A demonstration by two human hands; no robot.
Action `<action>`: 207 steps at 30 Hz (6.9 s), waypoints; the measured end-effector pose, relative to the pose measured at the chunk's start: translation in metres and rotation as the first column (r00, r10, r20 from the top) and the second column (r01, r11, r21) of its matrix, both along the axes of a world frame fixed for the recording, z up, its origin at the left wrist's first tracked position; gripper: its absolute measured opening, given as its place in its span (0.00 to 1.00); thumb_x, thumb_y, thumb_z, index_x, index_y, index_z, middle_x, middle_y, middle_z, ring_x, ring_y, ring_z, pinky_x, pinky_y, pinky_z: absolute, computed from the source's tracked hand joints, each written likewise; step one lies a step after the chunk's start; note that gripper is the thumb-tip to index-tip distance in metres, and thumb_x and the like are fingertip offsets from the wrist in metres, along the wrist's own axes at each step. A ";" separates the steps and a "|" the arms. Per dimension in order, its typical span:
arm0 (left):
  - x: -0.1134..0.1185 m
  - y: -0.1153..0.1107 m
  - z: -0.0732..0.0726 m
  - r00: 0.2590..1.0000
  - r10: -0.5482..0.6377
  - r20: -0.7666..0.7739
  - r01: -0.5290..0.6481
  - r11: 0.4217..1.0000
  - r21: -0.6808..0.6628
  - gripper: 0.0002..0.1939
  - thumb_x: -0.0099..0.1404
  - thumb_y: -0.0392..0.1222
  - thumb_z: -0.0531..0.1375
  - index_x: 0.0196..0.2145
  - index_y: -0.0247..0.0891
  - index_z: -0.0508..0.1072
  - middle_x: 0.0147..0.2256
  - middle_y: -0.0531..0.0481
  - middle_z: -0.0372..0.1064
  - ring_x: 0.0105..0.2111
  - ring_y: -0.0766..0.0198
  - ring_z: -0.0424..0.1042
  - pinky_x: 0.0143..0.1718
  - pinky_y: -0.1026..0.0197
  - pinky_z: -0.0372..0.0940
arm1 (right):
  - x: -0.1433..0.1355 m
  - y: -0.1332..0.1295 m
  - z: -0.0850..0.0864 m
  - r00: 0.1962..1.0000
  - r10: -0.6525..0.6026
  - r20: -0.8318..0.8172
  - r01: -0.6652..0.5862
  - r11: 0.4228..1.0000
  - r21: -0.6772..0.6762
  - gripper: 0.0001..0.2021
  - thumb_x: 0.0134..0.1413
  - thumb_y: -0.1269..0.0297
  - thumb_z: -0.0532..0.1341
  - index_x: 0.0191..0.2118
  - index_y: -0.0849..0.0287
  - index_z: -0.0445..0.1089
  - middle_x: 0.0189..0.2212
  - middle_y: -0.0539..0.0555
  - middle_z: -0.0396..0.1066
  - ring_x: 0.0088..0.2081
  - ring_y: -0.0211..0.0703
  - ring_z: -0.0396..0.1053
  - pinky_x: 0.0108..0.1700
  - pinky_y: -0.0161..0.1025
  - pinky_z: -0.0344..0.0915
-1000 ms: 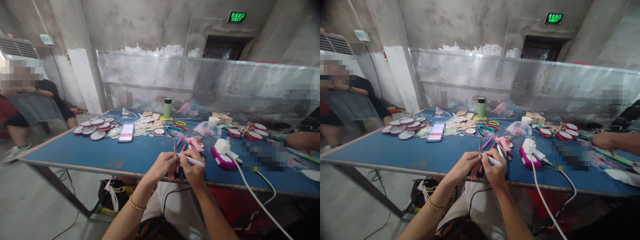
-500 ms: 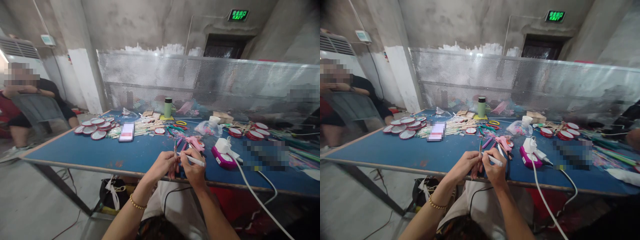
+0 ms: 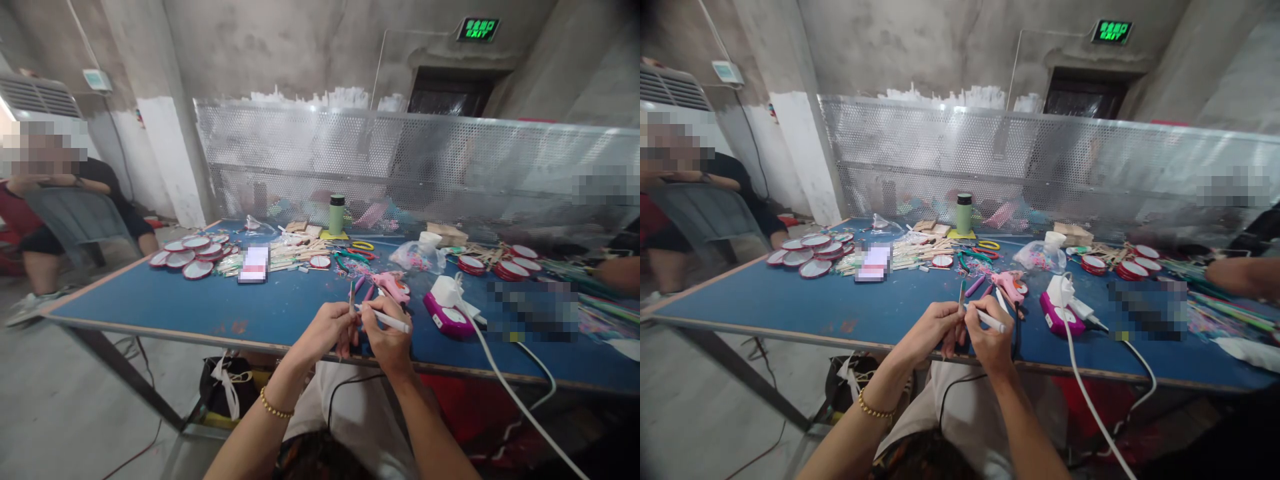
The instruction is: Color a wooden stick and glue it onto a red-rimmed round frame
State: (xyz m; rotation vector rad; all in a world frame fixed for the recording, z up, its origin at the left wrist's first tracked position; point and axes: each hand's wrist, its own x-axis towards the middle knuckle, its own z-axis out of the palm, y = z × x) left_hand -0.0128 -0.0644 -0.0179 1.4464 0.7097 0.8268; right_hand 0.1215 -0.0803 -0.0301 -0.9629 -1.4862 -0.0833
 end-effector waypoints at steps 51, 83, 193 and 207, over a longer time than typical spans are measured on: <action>0.001 0.000 0.000 0.999 0.010 -0.033 -0.009 1.000 0.027 0.21 0.62 0.56 0.55 0.22 0.36 0.64 0.14 0.53 0.62 0.11 0.68 0.62 0.12 0.68 0.55 | -0.001 -0.001 0.002 0.998 0.043 0.055 -0.047 0.997 0.061 0.09 0.57 0.72 0.58 0.25 0.57 0.67 0.17 0.45 0.66 0.20 0.33 0.63 0.25 0.32 0.60; 0.001 0.002 -0.002 1.000 0.004 -0.021 -0.003 0.999 0.032 0.23 0.62 0.58 0.56 0.22 0.36 0.65 0.15 0.54 0.63 0.11 0.69 0.62 0.11 0.69 0.54 | -0.002 -0.002 0.002 0.999 0.041 0.006 -0.041 0.999 0.013 0.09 0.56 0.71 0.58 0.25 0.57 0.68 0.17 0.44 0.66 0.19 0.33 0.63 0.24 0.31 0.61; 0.001 0.002 -0.001 1.000 0.005 -0.012 -0.005 1.000 0.013 0.23 0.61 0.59 0.57 0.23 0.36 0.65 0.15 0.54 0.63 0.10 0.71 0.59 0.11 0.69 0.52 | -0.001 -0.001 0.000 1.000 0.006 -0.011 -0.006 1.000 0.024 0.09 0.57 0.69 0.58 0.26 0.58 0.67 0.19 0.46 0.67 0.19 0.33 0.65 0.22 0.32 0.61; 0.000 0.003 -0.003 1.000 0.002 0.003 -0.002 1.000 0.002 0.24 0.60 0.60 0.58 0.21 0.34 0.67 0.15 0.52 0.64 0.11 0.69 0.62 0.12 0.69 0.56 | -0.001 -0.004 0.001 0.999 0.030 0.021 -0.031 0.999 0.017 0.09 0.57 0.70 0.58 0.26 0.58 0.68 0.18 0.45 0.66 0.18 0.33 0.64 0.23 0.32 0.60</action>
